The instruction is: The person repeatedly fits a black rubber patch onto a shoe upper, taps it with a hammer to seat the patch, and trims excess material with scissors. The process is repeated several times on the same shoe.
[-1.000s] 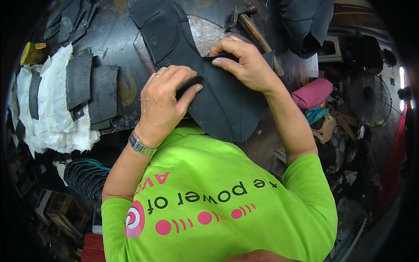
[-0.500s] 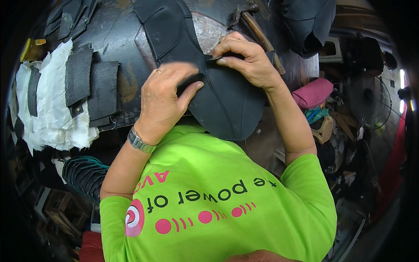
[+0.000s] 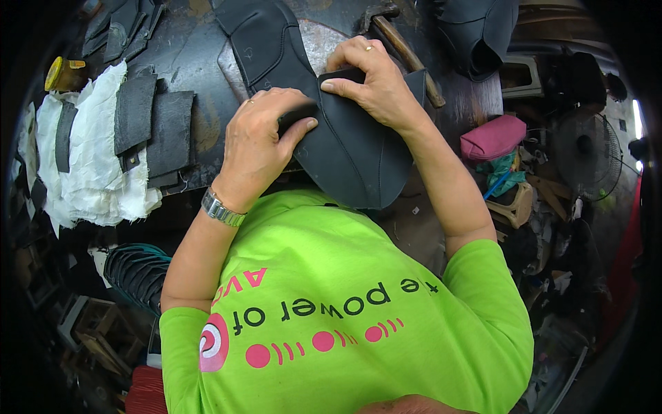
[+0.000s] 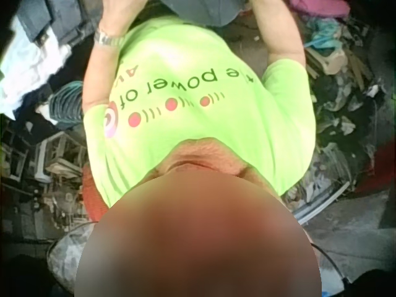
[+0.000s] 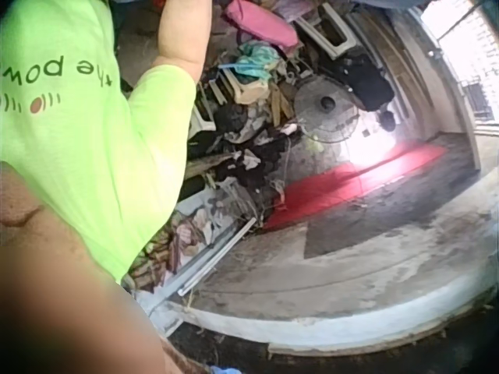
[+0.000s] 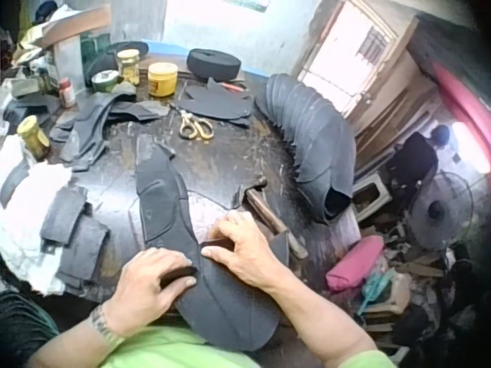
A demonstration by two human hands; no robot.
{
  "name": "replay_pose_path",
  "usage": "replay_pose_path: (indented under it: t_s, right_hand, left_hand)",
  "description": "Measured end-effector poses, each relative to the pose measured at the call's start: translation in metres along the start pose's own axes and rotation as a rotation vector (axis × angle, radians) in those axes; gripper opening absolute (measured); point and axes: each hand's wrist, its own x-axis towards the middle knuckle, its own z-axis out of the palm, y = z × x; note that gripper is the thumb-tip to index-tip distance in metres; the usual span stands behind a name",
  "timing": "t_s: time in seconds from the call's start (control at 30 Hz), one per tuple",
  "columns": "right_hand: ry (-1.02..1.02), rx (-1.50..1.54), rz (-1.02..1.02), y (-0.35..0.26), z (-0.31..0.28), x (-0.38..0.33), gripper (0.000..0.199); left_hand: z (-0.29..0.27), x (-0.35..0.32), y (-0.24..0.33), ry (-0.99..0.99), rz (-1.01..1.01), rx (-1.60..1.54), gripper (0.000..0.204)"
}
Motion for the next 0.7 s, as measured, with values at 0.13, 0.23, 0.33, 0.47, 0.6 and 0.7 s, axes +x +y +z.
replay_pose_path:
  t_s: [0.13, 0.23, 0.33, 0.47, 0.6, 0.7]
  right_hand:
    - [0.001, -0.032, 0.074, -0.002, 0.000, 0.011, 0.056]
    - [-0.110, -0.135, 0.219, -0.006, -0.002, 0.023, 0.068]
    - [-0.012, -0.143, 0.215, -0.013, 0.000, 0.029, 0.073]
    - [0.356, -0.120, -0.015, -0.019, -0.008, 0.014, 0.061]
    - [0.491, -0.035, -0.048, -0.006, -0.036, -0.012, 0.033]
    - [0.547, -0.320, -0.054, 0.017, -0.059, -0.022, 0.025]
  left_hand:
    - [-0.001, -0.001, 0.000, 0.001, 0.021, 0.045, 0.026]
    - [-0.002, 0.001, 0.000, 0.010, 0.048, 0.082, 0.025]
    - [-0.004, 0.000, 0.002, -0.010, 0.005, 0.112, 0.025]
    - [-0.006, -0.002, 0.003, 0.008, 0.002, 0.122, 0.027]
    - [-0.005, -0.002, 0.001, 0.008, 0.024, 0.146, 0.027]
    - [-0.002, -0.002, -0.001, 0.027, 0.022, 0.166, 0.026]
